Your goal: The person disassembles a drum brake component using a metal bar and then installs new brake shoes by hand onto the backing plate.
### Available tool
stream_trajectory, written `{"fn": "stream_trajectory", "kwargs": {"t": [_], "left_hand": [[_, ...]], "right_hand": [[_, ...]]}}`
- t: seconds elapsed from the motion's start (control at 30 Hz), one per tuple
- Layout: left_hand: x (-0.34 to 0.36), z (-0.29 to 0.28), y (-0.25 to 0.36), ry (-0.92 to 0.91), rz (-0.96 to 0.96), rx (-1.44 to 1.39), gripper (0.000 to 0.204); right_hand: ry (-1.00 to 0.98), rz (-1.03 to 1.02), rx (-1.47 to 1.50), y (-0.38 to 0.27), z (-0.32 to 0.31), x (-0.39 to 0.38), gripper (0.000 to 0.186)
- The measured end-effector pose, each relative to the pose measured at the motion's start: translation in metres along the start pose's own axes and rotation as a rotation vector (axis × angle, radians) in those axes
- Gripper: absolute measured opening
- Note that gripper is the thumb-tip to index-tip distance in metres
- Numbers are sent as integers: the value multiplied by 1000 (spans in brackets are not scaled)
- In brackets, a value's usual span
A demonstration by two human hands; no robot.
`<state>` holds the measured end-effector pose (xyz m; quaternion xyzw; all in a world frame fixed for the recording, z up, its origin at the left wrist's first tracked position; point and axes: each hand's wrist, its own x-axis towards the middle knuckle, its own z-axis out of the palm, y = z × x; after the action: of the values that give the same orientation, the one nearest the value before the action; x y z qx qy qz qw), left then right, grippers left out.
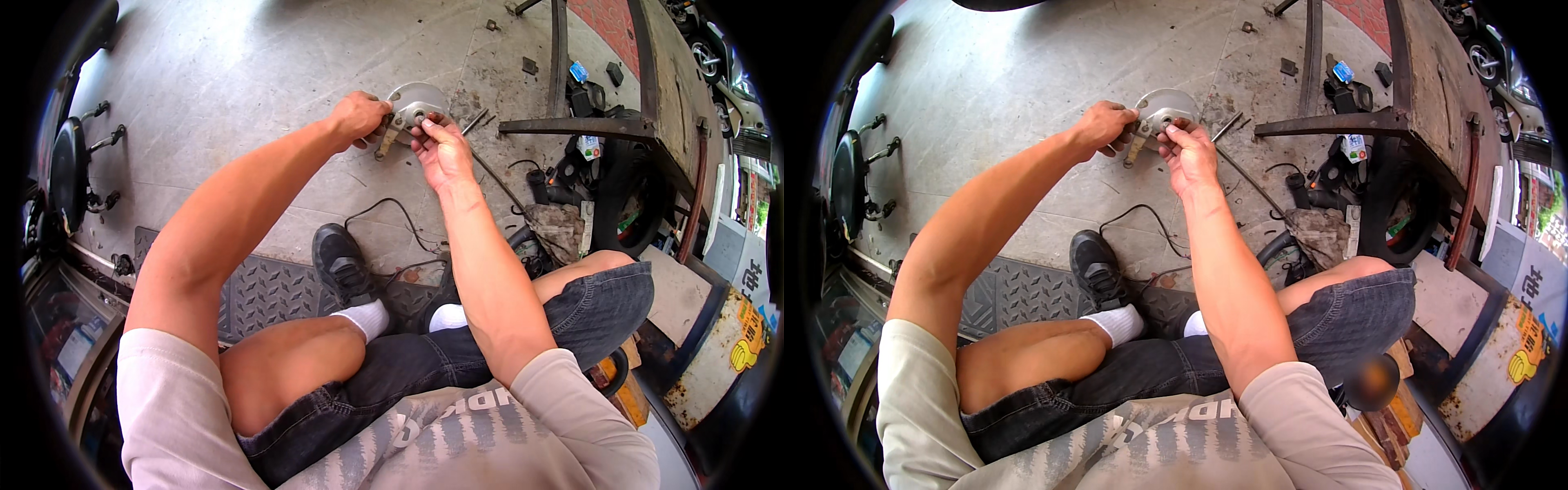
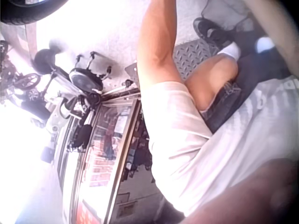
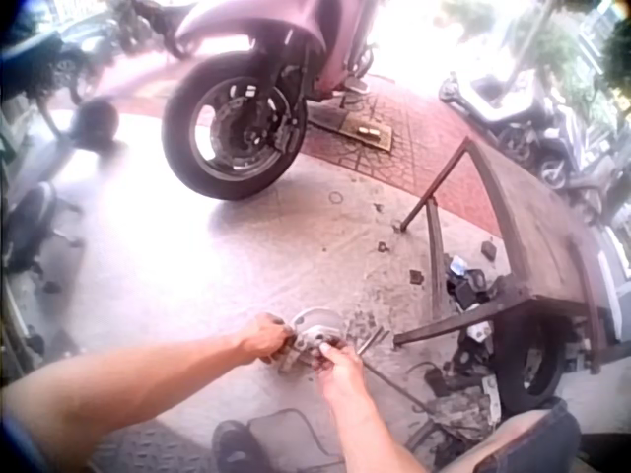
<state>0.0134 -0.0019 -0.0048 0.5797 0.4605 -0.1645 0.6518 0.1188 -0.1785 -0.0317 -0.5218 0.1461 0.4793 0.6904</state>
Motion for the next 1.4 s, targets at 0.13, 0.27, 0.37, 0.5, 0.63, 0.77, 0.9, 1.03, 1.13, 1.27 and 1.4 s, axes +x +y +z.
{"fn": "stream_trajectory", "kwargs": {"t": [0.13, 0.27, 0.37, 0.5, 0.63, 0.77, 0.9, 1.03, 1.13, 1.27, 1.4], "left_hand": [[-2, -2, 3, -13, -1, 12, 39], [-2, -2, 4, -17, 2, 19, 39], [0, -4, 3, -32, 5, 24, 39], [0, -4, 0, -25, 13, 26, 39], [1, -4, -5, -30, 22, 4, 37], [-1, -2, -5, -42, 18, -30, 36], [-3, 0, -5, -30, 14, -57, 35], [-5, -1, -4, -26, 10, -57, 34], [-5, -3, -6, -33, 7, -57, 34], [-1, -3, -5, -44, 4, -36, 34], [3, 2, -4, -12, 3, -22, 35]], "right_hand": [[-427, 139, 293, -20, -5, -14, 19], [-700, 134, 388, -34, 1, -17, 23], [-840, 137, 381, -41, 9, -17, 25], [-879, 152, 379, -43, 15, -19, 23], [-560, 88, 96, -42, 9, -11, 19], [-225, 2, -280, -31, 3, -1, 15], [-224, 42, -302, -16, 11, 0, 15], [-359, 214, 37, -13, 10, -5, 16], [-396, 271, 128, -11, 8, -7, 16], [-398, 273, 137, -17, 2, -5, 14], [-412, 286, 185, -23, -3, -7, 11]]}}
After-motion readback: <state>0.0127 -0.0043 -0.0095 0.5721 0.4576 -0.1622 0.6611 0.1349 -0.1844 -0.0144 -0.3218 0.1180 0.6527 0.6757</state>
